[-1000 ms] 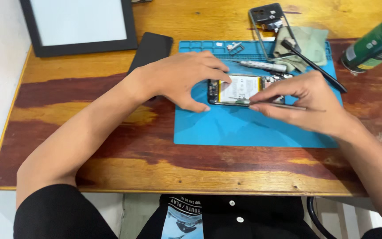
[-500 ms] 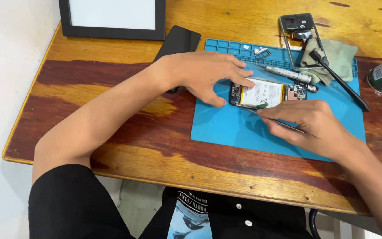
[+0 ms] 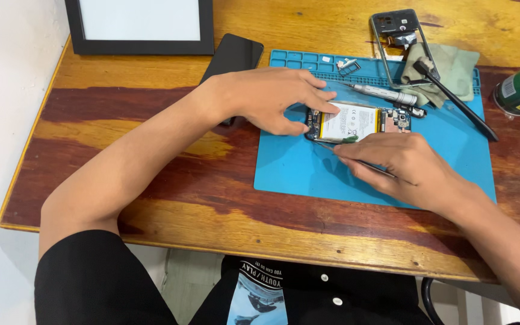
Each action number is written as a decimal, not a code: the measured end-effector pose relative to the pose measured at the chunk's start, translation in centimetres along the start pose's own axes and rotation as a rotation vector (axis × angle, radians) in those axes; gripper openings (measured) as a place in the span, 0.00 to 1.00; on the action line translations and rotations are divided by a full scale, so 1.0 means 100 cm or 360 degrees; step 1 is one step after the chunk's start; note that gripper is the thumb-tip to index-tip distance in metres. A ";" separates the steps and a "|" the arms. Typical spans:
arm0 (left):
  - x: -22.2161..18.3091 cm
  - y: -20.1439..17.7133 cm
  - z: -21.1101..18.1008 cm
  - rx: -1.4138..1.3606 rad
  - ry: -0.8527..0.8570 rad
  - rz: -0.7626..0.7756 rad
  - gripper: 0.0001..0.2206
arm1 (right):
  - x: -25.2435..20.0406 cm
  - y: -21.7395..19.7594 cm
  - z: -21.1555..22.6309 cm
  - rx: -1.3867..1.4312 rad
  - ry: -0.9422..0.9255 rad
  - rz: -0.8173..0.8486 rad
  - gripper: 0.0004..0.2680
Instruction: The person cleans a smartphone camera module with a brush and then uses a metal spudger to pry and separate the phone's internal components from the frame. The person handles the camera module, the disassembled phone, and various tools on a blue mat.
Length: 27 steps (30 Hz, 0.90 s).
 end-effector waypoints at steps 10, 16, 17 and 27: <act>0.004 0.001 0.001 0.0000 0.0003 0.0000 0.26 | 0.005 0.008 0.012 -0.0133 -0.0004 0.0006 0.10; 0.003 0.001 0.001 0.0015 0.0025 -0.0022 0.25 | 0.000 -0.007 0.001 -0.0097 0.0111 0.0077 0.10; 0.003 0.002 0.002 0.0030 -0.0004 -0.0009 0.25 | 0.000 -0.006 0.000 -0.0088 0.0088 0.0068 0.10; 0.005 -0.002 -0.002 0.0041 -0.0014 0.0017 0.26 | -0.007 -0.031 -0.027 -0.0018 0.0347 0.0152 0.09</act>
Point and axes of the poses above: each hand's wrist, its own x-axis towards the middle knuckle, its own y-axis out of the palm, z = x × y, the point moved 7 cm from there along x, towards the middle knuckle, and after that the axes turned 3 degrees about x, right-handed, at the moved point
